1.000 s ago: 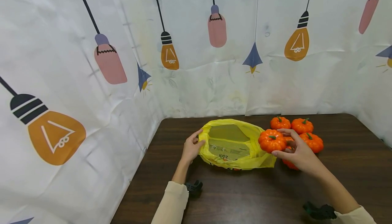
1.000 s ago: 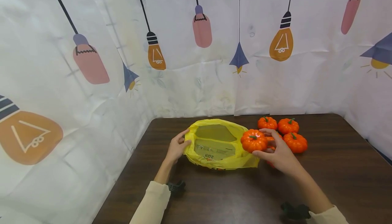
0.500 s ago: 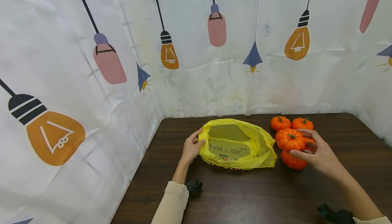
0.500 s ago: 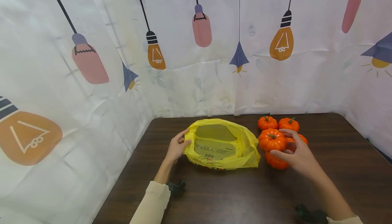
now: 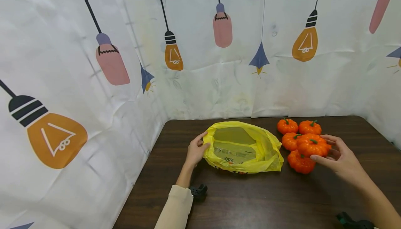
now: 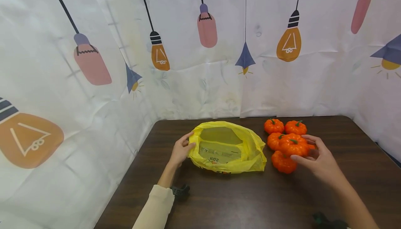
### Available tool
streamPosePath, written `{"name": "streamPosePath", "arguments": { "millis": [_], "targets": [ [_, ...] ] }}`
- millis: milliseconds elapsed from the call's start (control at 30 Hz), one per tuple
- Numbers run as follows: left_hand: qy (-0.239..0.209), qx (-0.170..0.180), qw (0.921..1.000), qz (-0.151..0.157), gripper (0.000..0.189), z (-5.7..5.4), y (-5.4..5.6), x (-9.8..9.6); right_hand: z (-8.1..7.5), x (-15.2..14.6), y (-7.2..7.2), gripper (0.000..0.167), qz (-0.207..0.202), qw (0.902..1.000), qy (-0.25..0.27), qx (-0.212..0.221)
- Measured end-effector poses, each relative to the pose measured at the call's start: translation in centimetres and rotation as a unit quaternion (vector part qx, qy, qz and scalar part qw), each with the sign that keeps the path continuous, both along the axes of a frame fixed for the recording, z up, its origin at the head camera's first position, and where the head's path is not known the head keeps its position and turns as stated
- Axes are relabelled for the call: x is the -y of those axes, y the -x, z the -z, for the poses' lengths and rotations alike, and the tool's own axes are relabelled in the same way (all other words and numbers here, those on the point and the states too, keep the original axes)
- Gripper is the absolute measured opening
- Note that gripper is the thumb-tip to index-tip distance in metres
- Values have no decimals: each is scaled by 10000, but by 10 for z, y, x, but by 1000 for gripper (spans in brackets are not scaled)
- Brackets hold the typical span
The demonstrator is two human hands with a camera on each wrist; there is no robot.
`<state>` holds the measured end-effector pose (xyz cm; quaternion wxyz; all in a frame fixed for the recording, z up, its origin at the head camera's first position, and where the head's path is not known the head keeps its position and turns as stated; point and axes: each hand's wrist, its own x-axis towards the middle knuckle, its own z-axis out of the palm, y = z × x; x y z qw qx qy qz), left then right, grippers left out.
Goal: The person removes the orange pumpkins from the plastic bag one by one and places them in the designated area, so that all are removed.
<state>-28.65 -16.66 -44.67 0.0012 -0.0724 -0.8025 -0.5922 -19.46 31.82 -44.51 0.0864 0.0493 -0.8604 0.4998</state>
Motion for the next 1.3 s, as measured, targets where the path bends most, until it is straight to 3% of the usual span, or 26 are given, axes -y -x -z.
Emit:
{"name": "streamPosePath", "arguments": {
  "millis": [467, 767, 1000, 1300],
  "targets": [
    [26, -31, 10000, -38, 54, 0, -1, -1, 18, -27, -3, 74, 453, 9969, -465, 446],
    [81, -22, 10000, -53, 53, 0, -1, -1, 28, -41, -3, 75, 398, 9959, -497, 645],
    [84, -30, 10000, -43, 54, -1, -2, 0, 40, -53, 1, 79, 292, 9962, -601, 560],
    [130, -41, 9999, -46, 53, 3, 2, -1, 41, -59, 0, 79, 113, 9946, -720, 734]
  ]
}}
